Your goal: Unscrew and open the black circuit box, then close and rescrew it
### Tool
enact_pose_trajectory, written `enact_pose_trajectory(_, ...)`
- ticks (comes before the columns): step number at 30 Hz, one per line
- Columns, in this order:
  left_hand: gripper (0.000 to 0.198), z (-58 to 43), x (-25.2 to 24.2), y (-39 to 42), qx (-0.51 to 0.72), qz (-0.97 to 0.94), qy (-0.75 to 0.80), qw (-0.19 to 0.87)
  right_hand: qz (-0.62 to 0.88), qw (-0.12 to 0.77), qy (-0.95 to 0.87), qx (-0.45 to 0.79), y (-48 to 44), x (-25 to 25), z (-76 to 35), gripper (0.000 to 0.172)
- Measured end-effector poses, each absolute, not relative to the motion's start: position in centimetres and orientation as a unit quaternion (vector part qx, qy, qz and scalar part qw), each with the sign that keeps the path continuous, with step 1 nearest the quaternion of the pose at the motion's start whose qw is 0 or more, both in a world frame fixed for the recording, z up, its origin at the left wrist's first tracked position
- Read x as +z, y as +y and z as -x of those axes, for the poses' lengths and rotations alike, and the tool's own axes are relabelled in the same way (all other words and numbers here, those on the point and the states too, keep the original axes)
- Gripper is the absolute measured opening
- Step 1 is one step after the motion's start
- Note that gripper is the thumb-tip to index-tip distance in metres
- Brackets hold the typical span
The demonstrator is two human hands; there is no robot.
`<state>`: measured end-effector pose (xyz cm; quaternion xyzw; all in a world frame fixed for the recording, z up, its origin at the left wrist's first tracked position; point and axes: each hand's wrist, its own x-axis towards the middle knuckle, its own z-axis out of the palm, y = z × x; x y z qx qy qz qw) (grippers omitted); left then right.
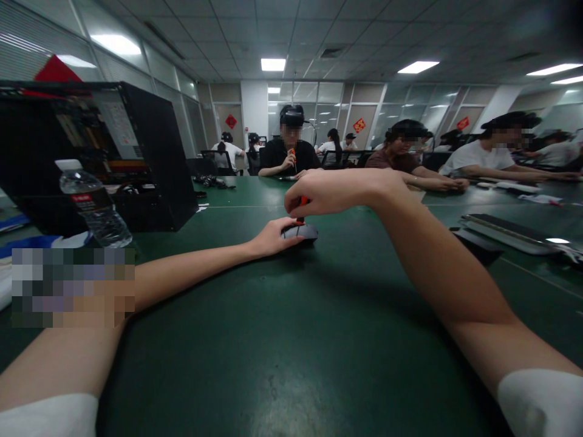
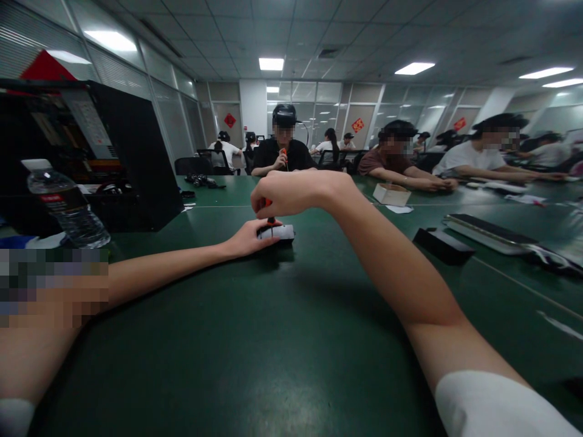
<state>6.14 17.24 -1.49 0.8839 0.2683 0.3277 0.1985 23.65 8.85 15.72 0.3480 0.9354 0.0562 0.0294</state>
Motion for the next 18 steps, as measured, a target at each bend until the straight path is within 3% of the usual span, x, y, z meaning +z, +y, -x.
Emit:
enact_pose_trajectory(8, 0.053, -6.3, -1.7, 17.4, 0.326, -0.893, 0.255, 0.179, -0.458, 0.026, 0.885, 0.077, 8.5, 15.2, -22.6, 0.052)
enact_pose_trajectory(13, 0.054, -6.3, -1.6, 17.3, 0.324, -0.891, 0.268, 0.173, -0.407, 0.029, 0.906, 0.108, 8.5, 15.2, -23.7, 0.03)
enact_pose_trajectory(18, 0.051, -6.3, -1.6, 17.4, 0.325, -0.889, 0.267, 0.183, -0.372, 0.012, 0.914, 0.163, 8.7, 14.8, -23.9, 0.036)
